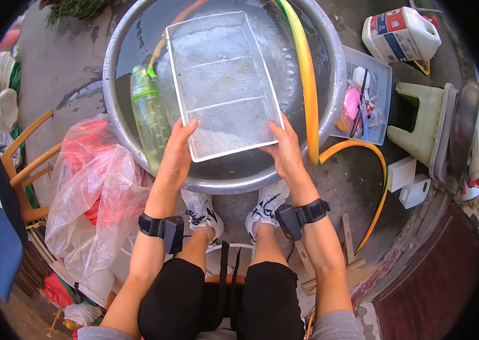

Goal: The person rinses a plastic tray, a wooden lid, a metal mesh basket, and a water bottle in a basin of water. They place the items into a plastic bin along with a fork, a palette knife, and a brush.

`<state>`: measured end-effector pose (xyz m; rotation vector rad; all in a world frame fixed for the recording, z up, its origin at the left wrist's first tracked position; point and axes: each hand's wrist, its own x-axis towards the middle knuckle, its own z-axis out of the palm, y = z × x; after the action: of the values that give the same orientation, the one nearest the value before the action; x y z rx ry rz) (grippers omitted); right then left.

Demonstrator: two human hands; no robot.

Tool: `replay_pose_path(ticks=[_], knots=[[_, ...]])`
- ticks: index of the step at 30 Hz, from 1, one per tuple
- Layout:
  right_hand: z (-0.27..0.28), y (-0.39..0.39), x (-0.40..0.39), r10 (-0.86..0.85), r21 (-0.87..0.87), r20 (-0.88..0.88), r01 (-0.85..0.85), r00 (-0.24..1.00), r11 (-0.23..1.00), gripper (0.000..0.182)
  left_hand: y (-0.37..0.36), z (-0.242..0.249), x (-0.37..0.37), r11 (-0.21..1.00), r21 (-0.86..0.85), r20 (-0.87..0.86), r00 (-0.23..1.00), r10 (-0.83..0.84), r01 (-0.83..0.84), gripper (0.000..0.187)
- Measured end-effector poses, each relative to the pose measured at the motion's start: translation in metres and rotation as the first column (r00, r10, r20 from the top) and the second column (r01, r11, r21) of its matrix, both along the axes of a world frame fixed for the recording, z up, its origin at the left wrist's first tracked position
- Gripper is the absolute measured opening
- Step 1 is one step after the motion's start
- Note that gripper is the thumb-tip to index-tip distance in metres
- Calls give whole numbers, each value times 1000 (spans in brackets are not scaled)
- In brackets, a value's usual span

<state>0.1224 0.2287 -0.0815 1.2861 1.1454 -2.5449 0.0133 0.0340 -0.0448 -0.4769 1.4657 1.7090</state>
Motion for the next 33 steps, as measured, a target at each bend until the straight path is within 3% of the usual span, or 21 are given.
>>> replay_pose_path(ticks=[2,5,7,8,9,10,11,12,13,14,15,17,18,20,21,23,25,30,33], knots=[[2,-3,0,0,-53,-43,-2,999,999,49,4,17,-4,999,33,-43,999,11,-10,88],[1,-8,-2,32,-96,-50,-37,998,995,48,7,32,-10,997,-77,-191,982,-14,-1,85],[-8,-13,-5,250,283,-47,-228,967,932,49,8,42,-15,993,-112,-339,941,-15,-25,81],[-9,-16,-5,249,283,-47,-226,967,932,49,8,38,-17,989,-131,-392,920,17,-74,78],[-5,-21,-8,298,610,57,-270,953,745,49,7,39,-17,989,-131,-393,919,17,-74,78],[2,-25,-13,303,844,170,-298,938,446,49,6,39,-18,977,-207,-464,884,-47,-57,78],[13,-25,-16,302,846,168,-295,938,445,49,6,40,-18,958,-284,-526,843,-116,-45,78],[30,-25,-22,342,840,87,-254,936,479,49,6,42,-16,958,-284,-526,842,-118,-43,78],[42,-26,-25,378,830,6,-216,926,515,49,8,45,-12,902,-431,-614,741,-272,-27,78],[45,-31,-27,337,672,-104,-184,936,718,48,11,48,-7,822,-568,-659,618,-428,-37,78],[52,-33,-30,336,672,-101,-184,936,717,48,17,54,-3,823,-567,-659,619,-427,-35,78],[69,-32,-39,287,300,-255,-207,923,931,49,31,64,6,787,-616,-668,553,-498,-36,77],[74,-32,-42,291,302,-255,-210,922,930,49,35,65,9,791,-612,-667,547,-506,-15,81],[79,-32,-47,136,81,-240,-120,961,989,43,41,61,17,781,-625,-684,488,-542,-8,82],[78,-31,-48,143,83,-243,-126,959,989,43,44,59,22,769,-639,-694,428,-579,3,84],[76,-25,-48,106,-18,-212,-113,971,993,35,48,54,30,791,-612,-715,421,-559,11,86],[68,-25,-45,91,-17,-205,-96,974,995,27,51,48,35,766,-642,-723,308,-619,34,86],[57,-29,-40,-130,-98,-193,113,972,989,26,53,38,42,757,-651,-721,260,-643,66,83],[45,-24,-32,-152,-60,-182,143,971,988,28,52,34,44,831,-537,-759,346,-551,145,67]])
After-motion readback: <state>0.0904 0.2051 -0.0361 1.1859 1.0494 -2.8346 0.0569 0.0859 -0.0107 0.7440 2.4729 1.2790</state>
